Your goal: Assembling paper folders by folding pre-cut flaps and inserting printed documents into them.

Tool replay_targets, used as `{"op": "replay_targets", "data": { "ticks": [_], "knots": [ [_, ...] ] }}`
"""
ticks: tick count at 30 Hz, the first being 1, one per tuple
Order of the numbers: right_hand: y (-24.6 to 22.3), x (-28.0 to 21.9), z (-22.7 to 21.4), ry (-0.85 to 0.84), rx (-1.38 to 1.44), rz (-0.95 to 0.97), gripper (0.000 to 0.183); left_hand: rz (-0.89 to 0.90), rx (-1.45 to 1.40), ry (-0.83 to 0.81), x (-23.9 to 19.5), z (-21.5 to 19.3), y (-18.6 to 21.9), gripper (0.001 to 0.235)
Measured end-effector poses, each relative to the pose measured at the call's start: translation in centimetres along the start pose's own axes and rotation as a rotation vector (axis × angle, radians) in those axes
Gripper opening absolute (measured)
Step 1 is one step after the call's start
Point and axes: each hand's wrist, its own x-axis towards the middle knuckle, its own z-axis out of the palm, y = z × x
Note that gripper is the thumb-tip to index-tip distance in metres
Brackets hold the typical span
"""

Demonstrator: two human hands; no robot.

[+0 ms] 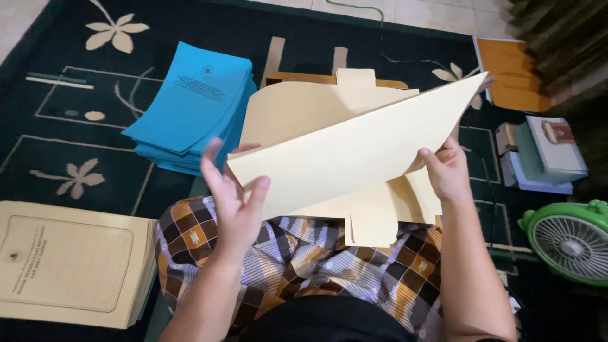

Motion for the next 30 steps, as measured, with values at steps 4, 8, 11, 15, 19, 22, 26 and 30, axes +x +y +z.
{"op": "replay_targets", "data": {
  "ticks": [4, 8, 11, 15, 19, 22, 26, 30],
  "knots": [
    [-0.6, 0.5, -1.1, -0.036, 0.091, 0.035, 0.022, -0.004, -0.059, -0.087, 2.2, -0.7, 0.2, 0.099],
    [1.0, 0.4, -2.1, -0.052, 0.132, 0.054, 0.024, 0.016, 0.063, -0.097, 2.4, -0.2, 0.5, 0.039],
    [3.0, 0.4, -2.5, -0.004, 0.071, 0.082, 0.029, -0.063, 0.112, 0.063, 2.4, 0.3, -1.0, 0.019],
    [6.0, 1.1, -2.5, 0.042, -0.220, 0.177, 0.040, -0.232, 0.201, 0.281, 4.3, 0.5, -6.1, 0.017],
    [11.0, 2.7, -2.2, 0.030, -0.392, 0.192, 0.050, -0.470, -0.076, 0.444, 6.6, -0.8, -16.9, 0.025],
    [15.8, 3.6, -2.4, 0.009, -0.796, 0.283, 0.057, -0.557, -0.034, 0.513, 5.8, -2.1, -23.3, 0.055],
    [17.8, 2.1, -0.3, -0.081, -1.300, 0.208, 0.058, -0.466, 0.537, 0.412, 4.1, -3.0, -25.5, 0.063],
    [17.3, 0.5, 4.2, -0.330, -1.640, 0.123, 0.065, -0.407, 1.280, -0.130, 5.4, 2.1, -14.3, 0.082]
  ]
}}
